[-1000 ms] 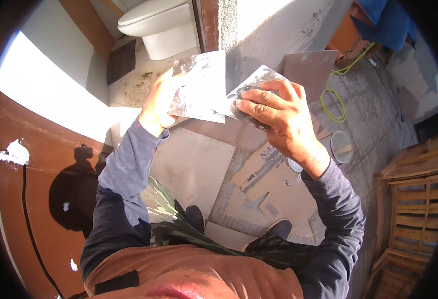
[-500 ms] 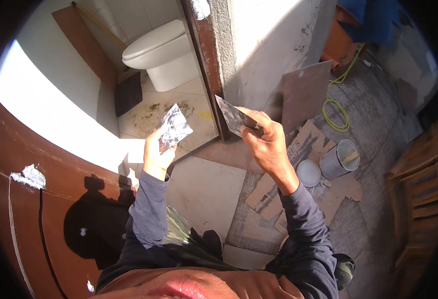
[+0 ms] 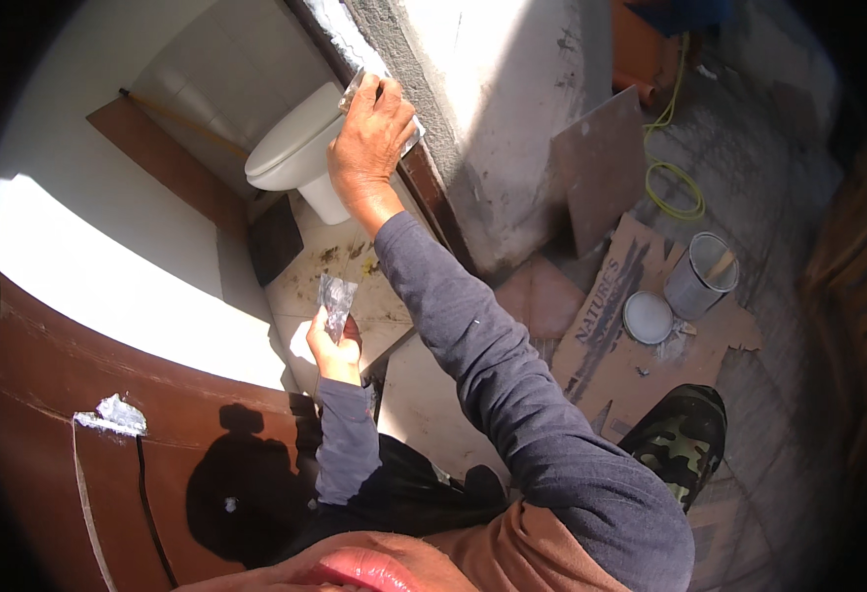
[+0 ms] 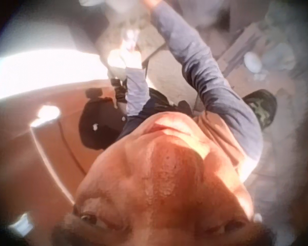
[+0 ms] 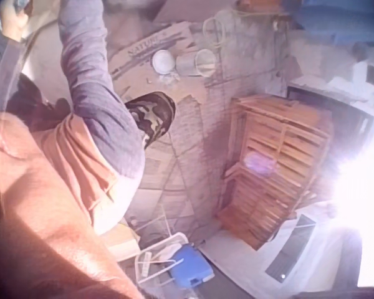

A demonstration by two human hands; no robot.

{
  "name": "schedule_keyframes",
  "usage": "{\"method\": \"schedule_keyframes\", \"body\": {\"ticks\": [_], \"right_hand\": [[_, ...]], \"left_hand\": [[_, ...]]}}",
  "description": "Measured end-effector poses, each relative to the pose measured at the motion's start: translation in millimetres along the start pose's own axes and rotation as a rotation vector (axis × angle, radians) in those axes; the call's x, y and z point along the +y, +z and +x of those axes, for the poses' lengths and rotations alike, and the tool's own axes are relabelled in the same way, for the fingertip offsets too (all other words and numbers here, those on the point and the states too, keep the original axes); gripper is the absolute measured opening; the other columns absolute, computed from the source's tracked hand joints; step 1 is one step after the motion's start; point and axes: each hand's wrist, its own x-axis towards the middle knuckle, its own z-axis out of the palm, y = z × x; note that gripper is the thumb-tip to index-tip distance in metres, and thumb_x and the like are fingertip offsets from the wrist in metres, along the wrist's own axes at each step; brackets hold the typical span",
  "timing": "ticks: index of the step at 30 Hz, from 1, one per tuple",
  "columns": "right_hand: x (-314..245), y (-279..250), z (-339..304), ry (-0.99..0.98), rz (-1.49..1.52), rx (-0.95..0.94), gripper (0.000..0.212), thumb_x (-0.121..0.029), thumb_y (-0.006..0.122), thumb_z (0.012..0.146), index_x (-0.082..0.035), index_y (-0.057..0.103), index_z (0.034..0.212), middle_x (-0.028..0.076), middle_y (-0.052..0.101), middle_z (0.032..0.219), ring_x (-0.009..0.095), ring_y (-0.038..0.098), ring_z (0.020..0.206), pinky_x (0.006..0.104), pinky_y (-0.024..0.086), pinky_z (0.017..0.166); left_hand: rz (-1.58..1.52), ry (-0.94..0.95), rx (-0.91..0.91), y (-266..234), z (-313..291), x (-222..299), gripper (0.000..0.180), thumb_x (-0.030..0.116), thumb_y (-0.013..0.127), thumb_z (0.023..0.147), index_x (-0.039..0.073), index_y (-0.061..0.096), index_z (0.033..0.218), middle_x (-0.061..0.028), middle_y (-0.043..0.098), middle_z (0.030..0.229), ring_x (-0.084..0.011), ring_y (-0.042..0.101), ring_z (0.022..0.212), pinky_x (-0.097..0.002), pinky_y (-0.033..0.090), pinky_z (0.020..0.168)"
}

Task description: The person applies white wall compound to a wall using a putty knife and hawk. They repeatedly scoop compound from the hawk and spread it along the wall surface, smoothing the application.

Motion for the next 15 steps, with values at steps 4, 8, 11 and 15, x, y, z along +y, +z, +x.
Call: {"method": "schedule_keyframes", "body": {"ticks": [4, 8, 11, 15], "right_hand": [[-3.2, -6.8, -11.0, -0.077, -0.001, -0.039, 0.064, 0.010, 0.059, 0.076, -0.002, 0.045, 0.138, 0.017, 0.045, 0.132, 0.034, 0.042, 0.110, 0.0475, 0.035, 0.095], [-0.6, -10.8, -5.9, -0.010, 0.028, 0.070, 0.069, 0.014, 0.055, 0.073, -0.001, 0.044, 0.140, 0.016, 0.047, 0.128, 0.033, 0.042, 0.110, 0.0460, 0.035, 0.096], [-5.7, -5.4, 0.3, -0.023, 0.033, 0.117, 0.074, 0.015, 0.058, 0.069, 0.000, 0.043, 0.140, 0.016, 0.046, 0.131, 0.033, 0.042, 0.110, 0.0462, 0.034, 0.096], [-7.1, 2.2, -4.7, 0.000, 0.018, -0.145, 0.071, 0.012, 0.061, 0.071, 0.000, 0.045, 0.139, 0.015, 0.045, 0.131, 0.033, 0.042, 0.109, 0.0456, 0.035, 0.096]], "left_hand": [[-0.075, -0.048, 0.005, 1.0, 7.6, -7.2, 0.013, 0.017, 0.060, 0.094, 0.008, 0.065, 0.103, -0.0041, 0.072, 0.098, -0.0192, 0.070, 0.083, -0.0325, 0.057, 0.072], [-0.118, -0.135, 0.016, 5.3, 11.4, -13.2, 0.011, 0.015, 0.060, 0.093, 0.007, 0.065, 0.100, -0.0048, 0.071, 0.095, -0.0190, 0.070, 0.080, -0.0316, 0.057, 0.070], [-0.133, -0.136, -0.014, 7.1, 10.3, -18.1, 0.014, 0.015, 0.061, 0.093, 0.005, 0.065, 0.102, -0.0064, 0.071, 0.096, -0.0200, 0.069, 0.083, -0.0314, 0.056, 0.073], [-0.130, -0.131, -0.018, 10.3, 9.7, -21.8, 0.016, 0.015, 0.060, 0.093, 0.005, 0.064, 0.104, -0.0076, 0.070, 0.098, -0.0217, 0.069, 0.085, -0.0334, 0.056, 0.074]]}}
